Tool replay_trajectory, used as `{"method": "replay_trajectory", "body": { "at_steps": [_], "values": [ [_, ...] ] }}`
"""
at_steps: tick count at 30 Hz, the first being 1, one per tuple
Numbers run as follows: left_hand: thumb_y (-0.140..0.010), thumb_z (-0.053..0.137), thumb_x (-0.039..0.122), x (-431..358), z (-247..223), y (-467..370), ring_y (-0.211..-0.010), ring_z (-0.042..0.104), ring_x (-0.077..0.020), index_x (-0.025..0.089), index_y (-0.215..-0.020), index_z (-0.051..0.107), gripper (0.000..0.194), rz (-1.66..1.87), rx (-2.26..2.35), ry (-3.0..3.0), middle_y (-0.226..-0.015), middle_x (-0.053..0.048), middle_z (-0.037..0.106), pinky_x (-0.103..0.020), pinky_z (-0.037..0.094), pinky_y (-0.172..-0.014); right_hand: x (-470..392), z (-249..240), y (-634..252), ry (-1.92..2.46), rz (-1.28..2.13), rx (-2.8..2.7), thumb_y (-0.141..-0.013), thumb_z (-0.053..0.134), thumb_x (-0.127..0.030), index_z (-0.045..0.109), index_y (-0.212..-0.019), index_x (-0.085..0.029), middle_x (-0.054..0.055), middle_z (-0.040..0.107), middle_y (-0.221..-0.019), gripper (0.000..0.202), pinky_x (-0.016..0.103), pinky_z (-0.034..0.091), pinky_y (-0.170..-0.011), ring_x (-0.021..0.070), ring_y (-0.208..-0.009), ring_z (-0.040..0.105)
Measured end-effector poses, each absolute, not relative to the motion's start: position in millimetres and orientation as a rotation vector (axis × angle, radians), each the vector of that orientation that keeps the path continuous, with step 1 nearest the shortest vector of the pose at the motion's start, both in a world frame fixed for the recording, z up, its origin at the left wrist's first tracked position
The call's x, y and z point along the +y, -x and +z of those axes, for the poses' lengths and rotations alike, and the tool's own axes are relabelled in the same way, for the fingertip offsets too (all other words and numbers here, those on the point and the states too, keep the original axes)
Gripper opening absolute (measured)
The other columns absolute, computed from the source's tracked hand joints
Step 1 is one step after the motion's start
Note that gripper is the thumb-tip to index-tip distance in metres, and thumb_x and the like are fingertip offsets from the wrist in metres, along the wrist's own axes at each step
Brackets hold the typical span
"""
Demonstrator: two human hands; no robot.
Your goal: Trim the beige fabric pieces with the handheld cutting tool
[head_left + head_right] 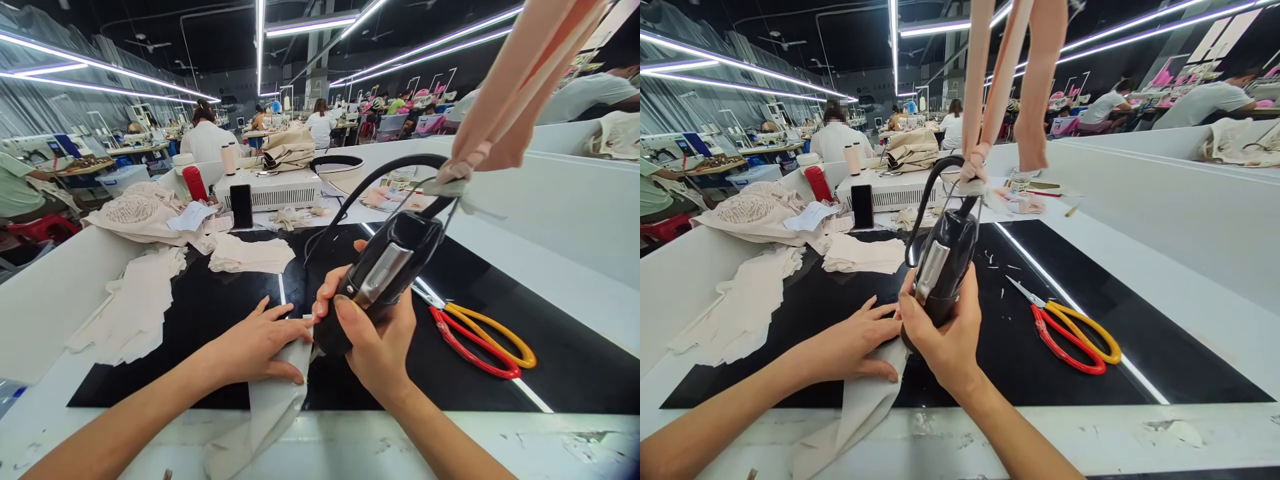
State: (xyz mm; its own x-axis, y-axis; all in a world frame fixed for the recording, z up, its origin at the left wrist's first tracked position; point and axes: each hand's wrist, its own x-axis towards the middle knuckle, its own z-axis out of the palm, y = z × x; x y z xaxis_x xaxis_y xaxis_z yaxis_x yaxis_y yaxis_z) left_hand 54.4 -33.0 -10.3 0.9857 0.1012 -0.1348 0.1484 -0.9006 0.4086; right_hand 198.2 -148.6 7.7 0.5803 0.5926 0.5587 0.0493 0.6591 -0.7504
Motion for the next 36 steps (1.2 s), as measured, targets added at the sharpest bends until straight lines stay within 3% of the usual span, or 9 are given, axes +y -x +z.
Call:
{"method": "replay_trajectory", "body": {
  "at_steps": [6,12,25,29,33,36],
  "values": [
    [-0.092,0.088,0.039,-33.6,-8.0,-54.8,-0.163,0.032,-0.0418,0.029,-0.143,0.060,0.059,-0.148,0.176,-2.672,-0.164,-0.011,0.055,-0.086,0.014,-0.126,-153.9,7.2,-192.6,0.788,0.393,-0.918,-0.089,0.087,-0.047,0.058,-0.119,-0.028,-0.003,0.071,-0.083,0.046,0.031,0.063,-0.055,0.0147,-0.057,0.068],
    [-0.090,0.090,0.036,-34.2,-3.8,-56.4,-0.163,0.032,-0.0408,0.028,-0.140,0.061,0.058,-0.185,0.198,-2.658,-0.165,-0.011,0.054,-0.085,0.012,-0.126,-153.1,5.6,-193.2,0.747,0.388,-0.921,-0.088,0.089,-0.043,0.060,-0.112,-0.028,-0.004,0.070,-0.086,0.041,0.027,0.060,-0.056,0.0119,-0.060,0.065],
    [-0.090,0.090,0.036,-32.2,-1.9,-58.0,-0.163,0.032,-0.0414,0.029,-0.140,0.061,0.059,-0.211,0.186,-2.654,-0.162,-0.009,0.057,-0.085,0.012,-0.127,-153.0,2.1,-191.7,0.773,0.381,-0.920,-0.090,0.087,-0.040,0.061,-0.116,-0.029,-0.004,0.072,-0.087,0.038,0.029,0.064,-0.063,0.0136,-0.065,0.070],
    [-0.091,0.090,0.037,-31.2,-3.9,-57.9,-0.163,0.030,-0.0442,0.030,-0.145,0.059,0.063,-0.208,0.165,-2.656,-0.164,-0.009,0.055,-0.087,0.011,-0.125,-155.8,2.6,-189.5,0.752,0.392,-0.913,-0.089,0.087,-0.041,0.059,-0.117,-0.029,-0.005,0.070,-0.084,0.041,0.028,0.062,-0.055,0.0128,-0.058,0.067],
    [-0.091,0.090,0.037,-30.2,-4.8,-58.1,-0.163,0.031,-0.0451,0.029,-0.150,0.056,0.069,-0.187,0.159,-2.665,-0.162,-0.010,0.057,-0.088,0.013,-0.124,-156.6,0.1,-187.9,0.804,0.384,-0.907,-0.089,0.086,-0.039,0.059,-0.120,-0.028,-0.004,0.070,-0.084,0.043,0.032,0.066,-0.062,0.0166,-0.067,0.073],
    [-0.091,0.089,0.038,-30.0,-6.4,-57.2,-0.162,0.033,-0.0448,0.029,-0.153,0.053,0.072,-0.149,0.118,-2.689,-0.165,-0.012,0.054,-0.088,0.017,-0.123,-156.3,0.5,-188.2,0.803,0.388,-0.923,-0.092,0.083,-0.033,0.060,-0.119,-0.029,-0.004,0.071,-0.085,0.036,0.030,0.065,-0.061,0.0141,-0.064,0.071]
  ]
}}
